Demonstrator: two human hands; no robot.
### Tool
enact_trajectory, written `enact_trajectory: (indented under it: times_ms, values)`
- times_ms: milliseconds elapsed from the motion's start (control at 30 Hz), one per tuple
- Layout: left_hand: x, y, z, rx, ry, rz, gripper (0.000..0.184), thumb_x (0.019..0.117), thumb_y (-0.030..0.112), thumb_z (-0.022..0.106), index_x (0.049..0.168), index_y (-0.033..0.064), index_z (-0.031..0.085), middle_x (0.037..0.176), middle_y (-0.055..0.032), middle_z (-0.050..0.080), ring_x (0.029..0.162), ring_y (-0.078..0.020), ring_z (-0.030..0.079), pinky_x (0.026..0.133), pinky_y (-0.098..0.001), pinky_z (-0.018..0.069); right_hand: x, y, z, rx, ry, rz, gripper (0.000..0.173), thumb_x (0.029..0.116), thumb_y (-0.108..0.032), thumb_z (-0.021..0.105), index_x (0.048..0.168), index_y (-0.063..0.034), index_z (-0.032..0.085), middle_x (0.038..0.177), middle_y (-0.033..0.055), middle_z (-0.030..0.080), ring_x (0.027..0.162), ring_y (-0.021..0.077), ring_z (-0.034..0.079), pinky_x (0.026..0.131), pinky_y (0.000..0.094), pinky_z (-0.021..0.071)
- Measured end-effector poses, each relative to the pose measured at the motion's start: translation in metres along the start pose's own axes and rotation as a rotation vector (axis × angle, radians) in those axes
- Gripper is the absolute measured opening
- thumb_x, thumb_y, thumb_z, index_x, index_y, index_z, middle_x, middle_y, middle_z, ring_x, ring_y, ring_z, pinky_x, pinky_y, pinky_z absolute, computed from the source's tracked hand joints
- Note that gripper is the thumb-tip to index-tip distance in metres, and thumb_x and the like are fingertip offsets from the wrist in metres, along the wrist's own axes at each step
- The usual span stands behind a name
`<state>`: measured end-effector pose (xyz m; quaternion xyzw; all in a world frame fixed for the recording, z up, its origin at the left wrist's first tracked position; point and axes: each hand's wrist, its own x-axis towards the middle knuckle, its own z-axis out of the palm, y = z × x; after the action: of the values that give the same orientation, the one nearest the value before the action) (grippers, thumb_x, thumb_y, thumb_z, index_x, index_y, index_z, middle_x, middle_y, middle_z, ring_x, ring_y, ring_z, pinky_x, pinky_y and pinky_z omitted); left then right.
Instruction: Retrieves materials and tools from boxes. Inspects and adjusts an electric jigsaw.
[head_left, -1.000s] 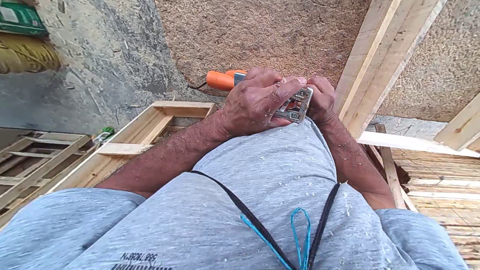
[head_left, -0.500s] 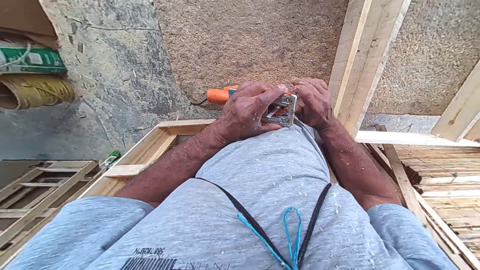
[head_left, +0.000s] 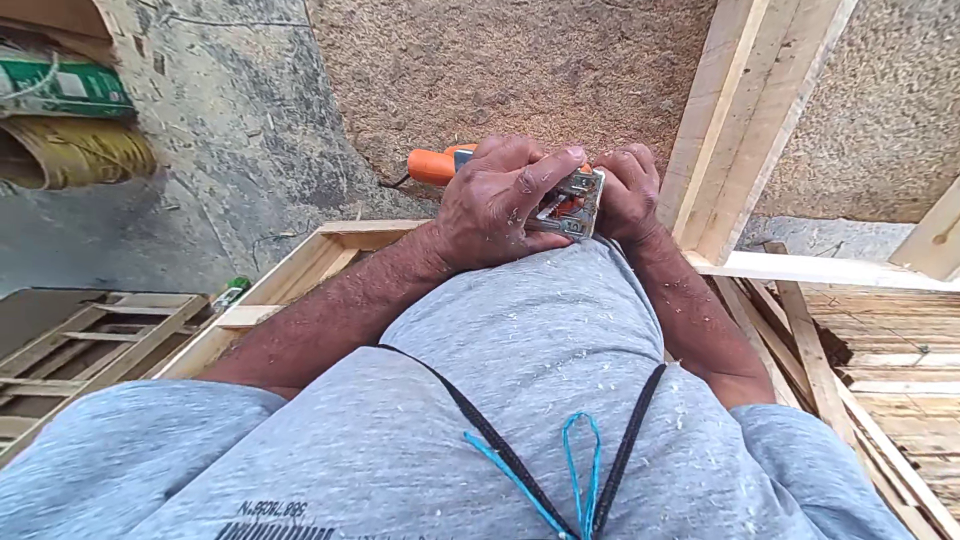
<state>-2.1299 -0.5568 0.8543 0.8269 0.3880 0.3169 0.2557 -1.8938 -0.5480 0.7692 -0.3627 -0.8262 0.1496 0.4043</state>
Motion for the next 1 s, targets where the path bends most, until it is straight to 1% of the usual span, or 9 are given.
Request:
enact_trajectory:
  times_ms: [133,300,367,567,767,833,933,967,1000]
  values:
    - [0.001,0.002,0.001,0.009,-0.019,-0.018,0.077,0.084,0.05,0.08,0.139,0.0005,0.059,0.12,-0.0193,0.073,0.106,-0.0302,0.067,0.097,-0.0464,0.0482,-0.001,-0.001,0.001,0.019,0.0,0.018,0.031,0.1032,-0.031,0.055,0.089,-0.0054,0.064,0.084,0.0142,0.066,0.083,0.0291,0.064,0.079,0.0415,0.0515]
    - [0.004,0.003,0.0,0.027,-0.02,-0.022,0.077,0.0834,0.05,0.081,0.139,0.0009,0.059,0.117,-0.0211,0.072,0.103,-0.0312,0.066,0.093,-0.0466,0.0487,-0.001,-0.004,0.003,0.057,0.013,0.069,0.029,0.1019,-0.029,0.059,0.087,-0.0047,0.065,0.083,0.0147,0.066,0.081,0.0284,0.065,0.074,0.0408,0.0525]
    - [0.005,0.002,0.002,0.035,-0.023,-0.02,0.078,0.0834,0.05,0.081,0.14,0.0013,0.058,0.117,-0.0218,0.072,0.1,-0.031,0.065,0.09,-0.046,0.0479,-0.001,-0.007,0.001,0.055,0.007,0.118,0.027,0.1007,-0.028,0.061,0.087,-0.005,0.065,0.083,0.0144,0.067,0.082,0.0282,0.066,0.076,0.041,0.0534]
    - [0.006,0.002,0.004,0.049,-0.01,0.004,0.078,0.083,0.049,0.082,0.139,0.0011,0.057,0.12,-0.0215,0.072,0.104,-0.0314,0.066,0.094,-0.0456,0.0481,-0.005,-0.017,0.002,0.035,0.025,0.206,0.029,0.1005,-0.027,0.061,0.084,-0.0036,0.064,0.079,0.0143,0.063,0.079,0.0284,0.064,0.072,0.0406,0.0533]
    - [0.006,0.001,0.002,0.041,-0.042,-0.004,0.079,0.0838,0.049,0.081,0.14,0.001,0.056,0.121,-0.0209,0.072,0.106,-0.0313,0.066,0.096,-0.0459,0.0478,-0.008,-0.023,0.004,0.026,0.048,0.241,0.029,0.1014,-0.027,0.061,0.085,-0.0035,0.063,0.079,0.0142,0.062,0.08,0.0281,0.065,0.076,0.0409,0.0539]
    - [0.006,0.002,-0.001,0.036,-0.061,-0.012,0.08,0.0838,0.051,0.081,0.141,0.001,0.056,0.121,-0.0195,0.072,0.107,-0.0309,0.066,0.096,-0.0461,0.0489,-0.007,-0.025,0.002,0.033,0.031,0.239,0.026,0.1008,-0.026,0.061,0.087,-0.0038,0.064,0.084,0.0155,0.065,0.085,0.0293,0.066,0.078,0.0419,0.0548]
    - [0.014,0.001,-0.007,0.053,-0.079,-0.024,0.085,0.0825,0.052,0.082,0.143,0.0007,0.054,0.125,-0.0152,0.072,0.11,-0.0279,0.067,0.099,-0.046,0.0508,0.005,-0.025,-0.013,0.083,-0.083,0.305,0.027,0.1014,-0.026,0.057,0.099,-0.0015,0.068,0.109,0.02,0.071,0.107,0.0325,0.069,0.093,0.0447,0.0566]
    - [0.015,0.001,-0.007,0.054,-0.076,-0.033,0.085,0.0818,0.052,0.083,0.143,0.0006,0.054,0.126,-0.0141,0.072,0.11,-0.027,0.068,0.099,-0.0461,0.0512,0.007,-0.027,-0.021,0.14,-0.143,0.392,0.034,0.1028,-0.029,0.055,0.108,0.0013,0.069,0.121,0.0209,0.07,0.115,0.0312,0.068,0.099,0.0448,0.0554]
    - [0.016,0.002,-0.006,0.053,-0.077,-0.042,0.086,0.0815,0.053,0.083,0.144,0.0013,0.054,0.126,-0.0128,0.072,0.11,-0.0261,0.068,0.099,-0.0459,0.0512,0.01,-0.031,-0.03,0.196,-0.205,0.529,0.039,0.1023,-0.032,0.056,0.117,0.0022,0.067,0.126,0.0169,0.069,0.116,0.025,0.067,0.098,0.0414,0.0564]
